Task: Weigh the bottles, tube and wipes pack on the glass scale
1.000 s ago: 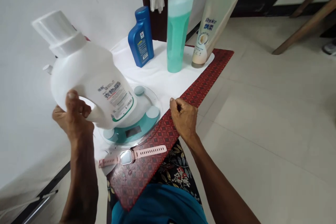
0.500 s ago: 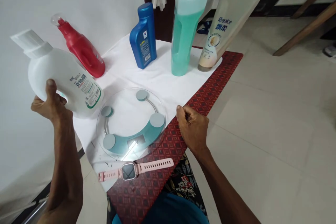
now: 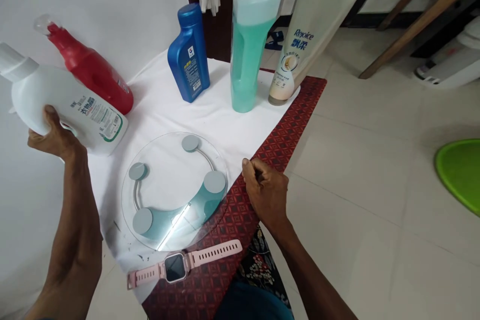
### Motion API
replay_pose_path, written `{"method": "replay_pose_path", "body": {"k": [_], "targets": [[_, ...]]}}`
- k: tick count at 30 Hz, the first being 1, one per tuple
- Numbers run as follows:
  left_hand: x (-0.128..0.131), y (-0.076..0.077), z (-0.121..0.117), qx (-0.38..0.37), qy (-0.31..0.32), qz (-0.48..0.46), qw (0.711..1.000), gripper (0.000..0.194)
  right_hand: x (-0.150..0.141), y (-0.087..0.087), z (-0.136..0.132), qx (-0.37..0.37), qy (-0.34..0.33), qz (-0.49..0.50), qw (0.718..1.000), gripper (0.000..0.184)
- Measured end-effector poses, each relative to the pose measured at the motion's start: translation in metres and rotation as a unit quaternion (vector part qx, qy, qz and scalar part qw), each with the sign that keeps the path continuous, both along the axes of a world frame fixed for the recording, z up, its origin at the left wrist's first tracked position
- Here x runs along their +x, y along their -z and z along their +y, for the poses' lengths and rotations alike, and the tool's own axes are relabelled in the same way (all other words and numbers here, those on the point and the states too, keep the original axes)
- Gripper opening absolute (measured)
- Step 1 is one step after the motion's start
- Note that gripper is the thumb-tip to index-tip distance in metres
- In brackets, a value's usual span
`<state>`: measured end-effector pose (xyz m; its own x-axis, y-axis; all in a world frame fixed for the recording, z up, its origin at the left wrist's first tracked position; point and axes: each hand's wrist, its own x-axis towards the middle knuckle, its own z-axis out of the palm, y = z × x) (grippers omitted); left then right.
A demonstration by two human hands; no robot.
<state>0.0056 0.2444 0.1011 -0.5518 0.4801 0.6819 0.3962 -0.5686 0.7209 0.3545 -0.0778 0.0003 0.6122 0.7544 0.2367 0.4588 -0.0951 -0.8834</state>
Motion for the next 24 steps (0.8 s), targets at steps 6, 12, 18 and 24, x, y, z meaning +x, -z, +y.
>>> {"method": "replay_pose_path", "body": {"k": [6, 12, 18, 24], "targets": [[-0.011, -0.003, 0.008, -0.059, -0.047, -0.009, 0.997, 0.040, 0.001, 0.002, 0.001, 0.013, 0.007, -0.016, 1.000, 0.059], [0.011, -0.018, -0.053, 0.102, -0.162, 0.191, 0.963, 0.062, 0.003, 0.004, 0.001, 0.014, -0.003, -0.027, 1.000, 0.054], [0.135, -0.024, -0.055, -0.009, 0.183, 0.291, 0.939, 0.050, 0.003, 0.003, -0.001, 0.035, -0.009, -0.015, 0.999, 0.051], [0.244, 0.012, 0.020, -0.177, 0.332, 0.213, 0.902, 0.062, 0.006, -0.001, 0.000, 0.059, -0.020, -0.012, 0.998, 0.048]]}}
